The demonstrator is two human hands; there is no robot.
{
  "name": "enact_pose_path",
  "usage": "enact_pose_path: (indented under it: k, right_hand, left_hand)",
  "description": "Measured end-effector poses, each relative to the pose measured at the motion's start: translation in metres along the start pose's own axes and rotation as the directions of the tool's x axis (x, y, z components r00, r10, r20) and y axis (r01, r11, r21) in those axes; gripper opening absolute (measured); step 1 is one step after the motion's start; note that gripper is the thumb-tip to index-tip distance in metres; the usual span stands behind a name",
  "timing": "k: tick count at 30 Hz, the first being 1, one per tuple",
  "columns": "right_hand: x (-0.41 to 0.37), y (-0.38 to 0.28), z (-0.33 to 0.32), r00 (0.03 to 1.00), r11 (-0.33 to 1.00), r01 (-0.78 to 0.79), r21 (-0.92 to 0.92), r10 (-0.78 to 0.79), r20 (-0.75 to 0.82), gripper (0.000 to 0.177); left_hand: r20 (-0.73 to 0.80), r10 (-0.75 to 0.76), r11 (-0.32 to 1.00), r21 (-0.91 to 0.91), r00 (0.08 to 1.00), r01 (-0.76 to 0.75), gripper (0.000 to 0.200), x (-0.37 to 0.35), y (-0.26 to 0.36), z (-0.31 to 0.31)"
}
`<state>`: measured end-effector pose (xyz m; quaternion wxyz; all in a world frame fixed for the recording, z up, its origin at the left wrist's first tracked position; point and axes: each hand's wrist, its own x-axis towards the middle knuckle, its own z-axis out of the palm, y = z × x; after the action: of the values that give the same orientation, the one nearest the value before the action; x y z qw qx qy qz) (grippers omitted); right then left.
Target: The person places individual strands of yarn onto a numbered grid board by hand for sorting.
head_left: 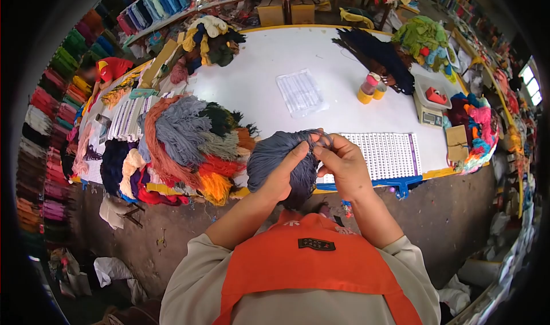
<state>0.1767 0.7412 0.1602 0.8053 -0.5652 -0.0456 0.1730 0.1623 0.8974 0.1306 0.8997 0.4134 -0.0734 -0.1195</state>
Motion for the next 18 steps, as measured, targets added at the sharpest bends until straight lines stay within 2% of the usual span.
enact_pose_path:
  k: [3,5,9,11,12,14,16,18]
  right_hand:
    - [-0.0019,-0.0012,0.0016,0.999,1.0,0.006,0.025,-0.006,-0.033,0.018]
    - [-0.002,-0.0017,0.0003,1.0,0.999,0.005,0.034,-0.004,-0.013,0.012]
    - [-0.0011,-0.0021,-0.0002,1.0,0.997,0.018,0.077,-0.017,-0.005,0.009]
    - [-0.0008,-0.0065,0.0002,1.0,0.974,-0.007,0.225,0.014,-0.028,0.01]
    - [-0.0003,-0.0096,0.0034,0.998,0.984,0.013,0.177,-0.002,-0.065,0.011]
    - [0.0014,-0.0045,-0.0026,1.0,0.991,0.003,0.136,0.001,-0.03,0.011]
    - [0.0013,-0.0028,-0.0027,1.0,0.996,-0.007,0.094,0.006,0.005,0.011]
    - [0.0002,-0.0033,0.0036,0.998,0.996,0.057,-0.074,-0.058,-0.009,0.017]
  left_hand:
    - [0.035,0.024,1.0,-0.012,0.999,-0.024,0.028,0.0004,-0.0007,-0.001]
    - [-0.026,-0.004,0.998,0.062,1.0,0.006,0.028,-0.0006,0.001,0.0032]
    - [-0.011,-0.074,0.994,0.077,0.997,0.074,0.031,0.0003,-0.0034,-0.0061]
    - [-0.063,-0.022,1.0,0.02,0.998,0.023,0.037,-0.001,-0.0036,-0.0059]
    - [-0.062,-0.022,1.0,0.021,0.998,0.023,0.037,-0.0008,-0.0016,-0.0049]
    - [0.053,-0.001,0.997,-0.079,0.999,0.005,0.043,-0.0001,0.0042,-0.002]
    - [0.025,-0.025,0.998,-0.054,0.999,0.026,0.04,-0.0006,0.003,-0.0007]
    - [-0.005,-0.047,0.998,-0.03,0.999,0.047,0.038,-0.0006,0.0007,0.0017]
